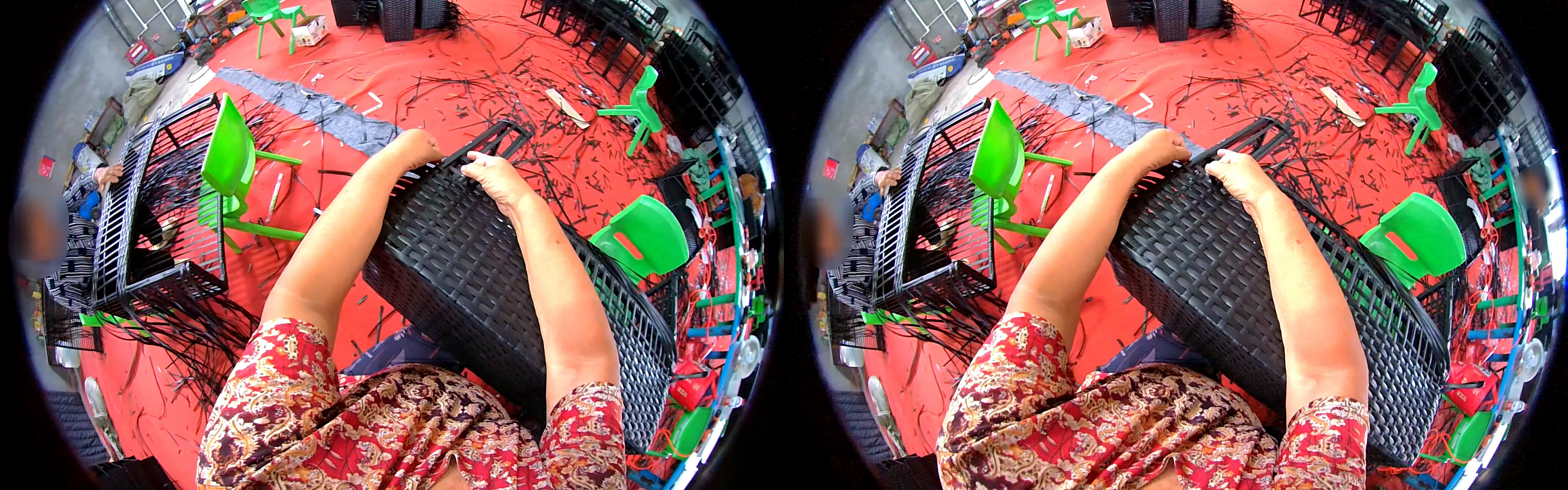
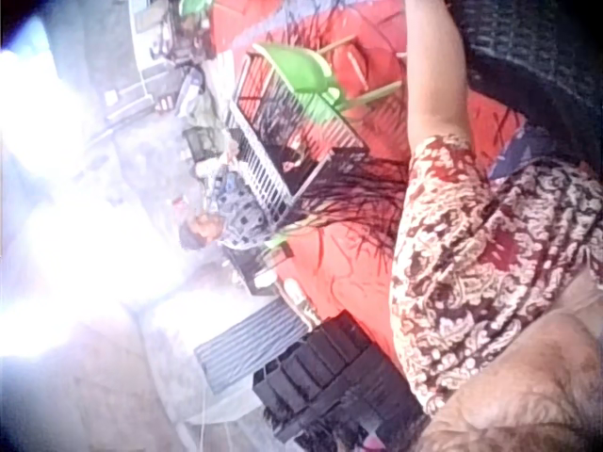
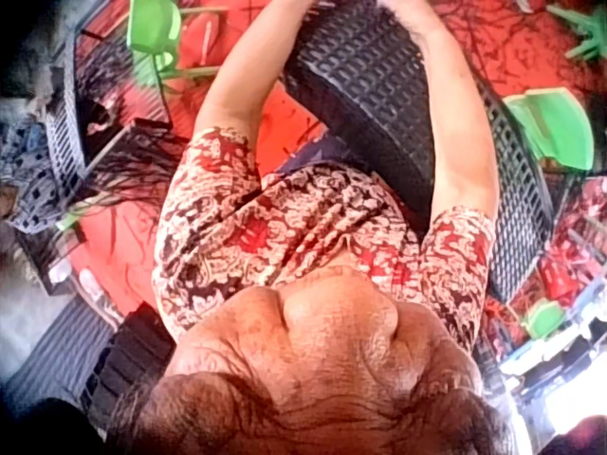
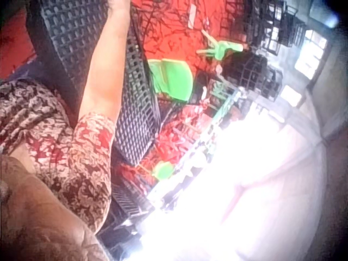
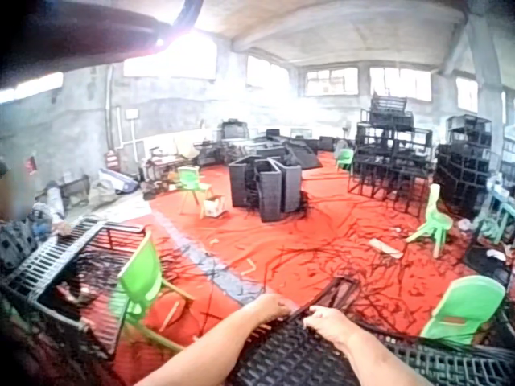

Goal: The person weaves black plastic strips into the frame of a wicker chair seat. They repeatedly thread the strips through the frame and press them down to secure the weave, working on the same chair throughout the clip.

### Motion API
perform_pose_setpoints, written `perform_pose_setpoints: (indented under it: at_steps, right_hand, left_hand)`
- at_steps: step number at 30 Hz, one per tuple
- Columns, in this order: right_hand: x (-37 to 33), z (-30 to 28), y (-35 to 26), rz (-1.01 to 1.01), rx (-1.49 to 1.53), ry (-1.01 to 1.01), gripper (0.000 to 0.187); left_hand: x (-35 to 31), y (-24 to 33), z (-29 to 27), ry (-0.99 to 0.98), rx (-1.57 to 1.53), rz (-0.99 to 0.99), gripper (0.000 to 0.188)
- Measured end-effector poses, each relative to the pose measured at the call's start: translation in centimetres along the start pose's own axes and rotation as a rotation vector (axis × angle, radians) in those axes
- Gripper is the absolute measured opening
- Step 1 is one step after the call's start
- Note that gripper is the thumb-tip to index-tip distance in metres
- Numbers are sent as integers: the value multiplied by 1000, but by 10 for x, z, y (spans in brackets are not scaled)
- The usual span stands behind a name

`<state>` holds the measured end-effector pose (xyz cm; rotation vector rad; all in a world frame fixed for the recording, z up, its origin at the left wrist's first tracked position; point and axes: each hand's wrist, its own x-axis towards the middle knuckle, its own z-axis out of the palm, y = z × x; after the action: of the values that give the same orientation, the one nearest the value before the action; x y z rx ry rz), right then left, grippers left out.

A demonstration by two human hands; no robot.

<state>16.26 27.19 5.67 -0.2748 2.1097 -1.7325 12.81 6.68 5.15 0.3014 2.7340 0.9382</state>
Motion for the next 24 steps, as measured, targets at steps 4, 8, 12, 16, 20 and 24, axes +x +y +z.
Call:
perform_pose_setpoints:
  at_steps: [4,8,12,16,20,24]
  right_hand:
    - [3,1,0,-5,-46,9,21]
    - [2,4,-12,4,-183,-46,24]
    - [35,14,24,-313,-716,99,31]
    - [28,14,23,-514,-884,307,23]
    - [33,14,29,-488,-954,291,17]
    - [12,15,8,-482,-888,255,16]
  left_hand:
    - [-2,1,-4,44,136,229,25]
    - [7,-3,-1,-20,85,44,20]
    - [7,-16,-5,-58,806,444,20]
    - [23,2,16,-30,522,219,38]
    - [52,-11,26,-150,459,128,43]
    - [12,23,2,-120,112,-280,33]
